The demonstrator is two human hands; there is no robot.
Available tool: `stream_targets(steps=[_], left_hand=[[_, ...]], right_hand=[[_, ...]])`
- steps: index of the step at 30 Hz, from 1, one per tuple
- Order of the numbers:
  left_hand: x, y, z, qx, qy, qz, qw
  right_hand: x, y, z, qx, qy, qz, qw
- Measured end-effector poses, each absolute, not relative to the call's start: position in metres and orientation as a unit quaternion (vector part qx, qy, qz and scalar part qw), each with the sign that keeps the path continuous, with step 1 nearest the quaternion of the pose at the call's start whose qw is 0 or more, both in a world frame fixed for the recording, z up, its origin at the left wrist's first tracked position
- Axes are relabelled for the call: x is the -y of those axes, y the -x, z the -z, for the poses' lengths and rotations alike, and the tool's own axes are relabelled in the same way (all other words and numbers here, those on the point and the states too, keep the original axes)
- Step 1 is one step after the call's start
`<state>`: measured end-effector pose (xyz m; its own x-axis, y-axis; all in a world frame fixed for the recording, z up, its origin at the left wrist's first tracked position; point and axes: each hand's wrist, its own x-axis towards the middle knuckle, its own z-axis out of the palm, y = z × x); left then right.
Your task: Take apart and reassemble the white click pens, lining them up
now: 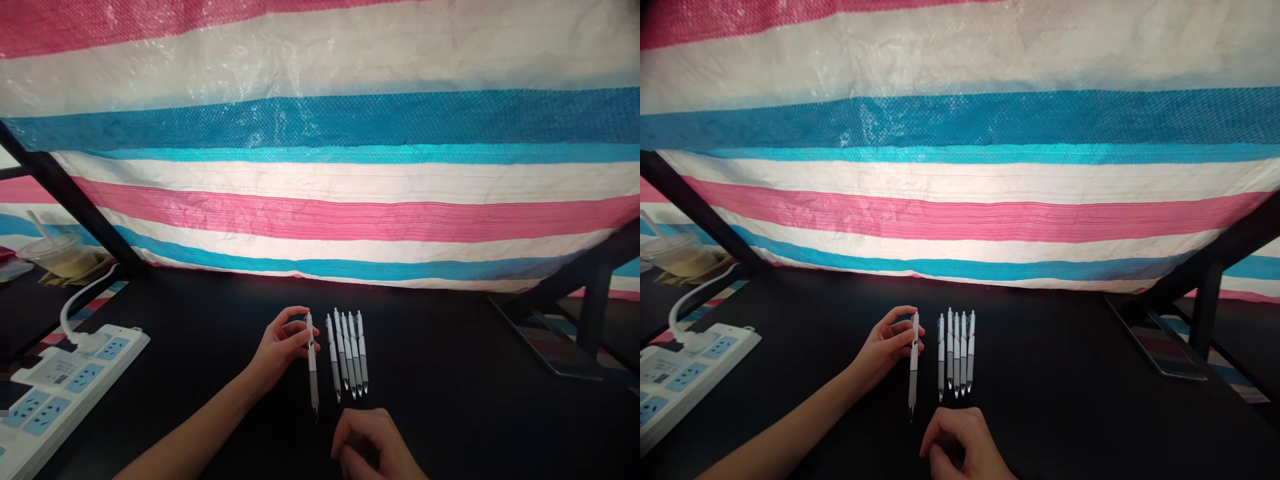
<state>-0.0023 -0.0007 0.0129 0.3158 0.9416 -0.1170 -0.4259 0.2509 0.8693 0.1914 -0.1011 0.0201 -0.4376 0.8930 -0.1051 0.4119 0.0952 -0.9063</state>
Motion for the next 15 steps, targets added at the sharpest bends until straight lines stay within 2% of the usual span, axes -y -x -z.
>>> stream_targets(steps=[7,15], left_hand=[[0.000,0.003,-0.012,-0.330,-0.371,-0.486,0.719],[-0.003,0.006,-0.012,-0.364,-0.403,-0.482,0.687]], right_hand=[[0.104,-0.192,-0.019,0.735,0.458,-0.433,0.253],[0.094,-0.200,-0.024,0.851,0.385,-0.179,0.309]])
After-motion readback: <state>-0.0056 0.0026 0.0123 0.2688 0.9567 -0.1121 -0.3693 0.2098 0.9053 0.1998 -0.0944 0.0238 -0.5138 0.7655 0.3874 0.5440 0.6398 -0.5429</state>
